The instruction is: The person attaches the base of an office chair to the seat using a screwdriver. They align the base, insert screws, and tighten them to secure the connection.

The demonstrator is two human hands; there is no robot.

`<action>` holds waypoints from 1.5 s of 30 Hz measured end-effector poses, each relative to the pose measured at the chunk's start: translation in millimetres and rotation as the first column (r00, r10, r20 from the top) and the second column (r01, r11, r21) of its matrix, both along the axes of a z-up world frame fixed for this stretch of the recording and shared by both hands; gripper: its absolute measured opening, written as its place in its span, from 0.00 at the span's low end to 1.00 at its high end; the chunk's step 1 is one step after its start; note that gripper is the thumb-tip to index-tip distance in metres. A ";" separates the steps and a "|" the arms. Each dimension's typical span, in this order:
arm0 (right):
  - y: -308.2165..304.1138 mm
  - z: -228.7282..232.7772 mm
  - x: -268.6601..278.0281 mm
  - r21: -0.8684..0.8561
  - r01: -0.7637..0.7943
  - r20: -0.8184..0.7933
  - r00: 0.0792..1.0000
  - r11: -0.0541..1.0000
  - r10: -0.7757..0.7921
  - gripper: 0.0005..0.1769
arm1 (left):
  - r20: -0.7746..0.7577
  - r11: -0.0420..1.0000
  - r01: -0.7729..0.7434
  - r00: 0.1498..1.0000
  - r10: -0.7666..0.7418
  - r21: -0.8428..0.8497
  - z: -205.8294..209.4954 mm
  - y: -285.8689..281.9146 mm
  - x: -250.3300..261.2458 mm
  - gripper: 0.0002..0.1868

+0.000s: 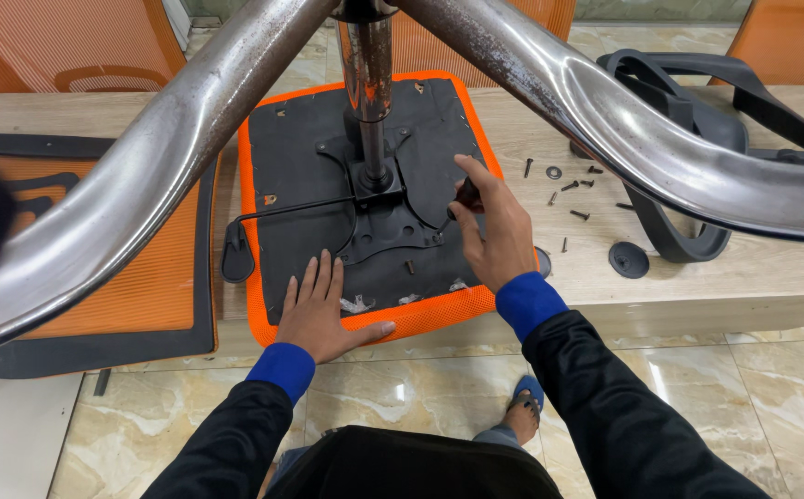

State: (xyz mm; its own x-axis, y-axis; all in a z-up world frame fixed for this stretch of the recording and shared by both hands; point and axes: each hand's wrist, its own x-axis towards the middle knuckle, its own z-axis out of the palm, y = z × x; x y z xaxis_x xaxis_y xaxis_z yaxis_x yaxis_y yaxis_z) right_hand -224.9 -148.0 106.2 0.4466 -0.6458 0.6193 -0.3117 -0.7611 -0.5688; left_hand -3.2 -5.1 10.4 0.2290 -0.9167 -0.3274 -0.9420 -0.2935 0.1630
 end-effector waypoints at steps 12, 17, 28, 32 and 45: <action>-7.8 8.9 1.1 0.034 -0.012 0.002 1.000 0.999 0.012 0.28 | 0.003 1.000 -0.017 1.000 0.017 0.024 4.1 0.5 -1.1 0.78; -2.1 12.7 -0.1 0.121 0.010 -0.020 1.000 0.993 -0.008 0.28 | 0.017 1.000 -0.009 1.000 0.009 0.010 4.6 2.2 -3.4 0.77; -9.6 8.1 -3.1 0.015 0.041 -0.119 0.992 0.999 -0.039 0.28 | 0.035 0.998 -0.009 0.999 0.012 -0.070 2.5 2.2 -1.9 0.77; -13.6 10.2 -7.0 -0.048 -0.078 -0.008 0.997 0.996 0.078 0.33 | 0.013 0.998 -0.029 0.999 0.030 -0.050 -1.7 5.7 -4.4 0.76; -4.1 13.4 -3.4 0.009 -0.092 0.037 0.995 0.996 0.091 0.30 | -0.003 0.999 -0.028 1.000 0.028 -0.022 4.0 3.4 -3.8 0.73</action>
State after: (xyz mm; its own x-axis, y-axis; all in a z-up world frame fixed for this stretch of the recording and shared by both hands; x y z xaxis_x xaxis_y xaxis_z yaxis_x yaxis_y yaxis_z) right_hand -228.3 -152.1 119.6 0.4813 -0.6096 0.6298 -0.2198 -0.7796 -0.5865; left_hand -7.0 -1.7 14.4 0.2539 -0.9168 -0.3082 -0.9330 -0.3162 0.1719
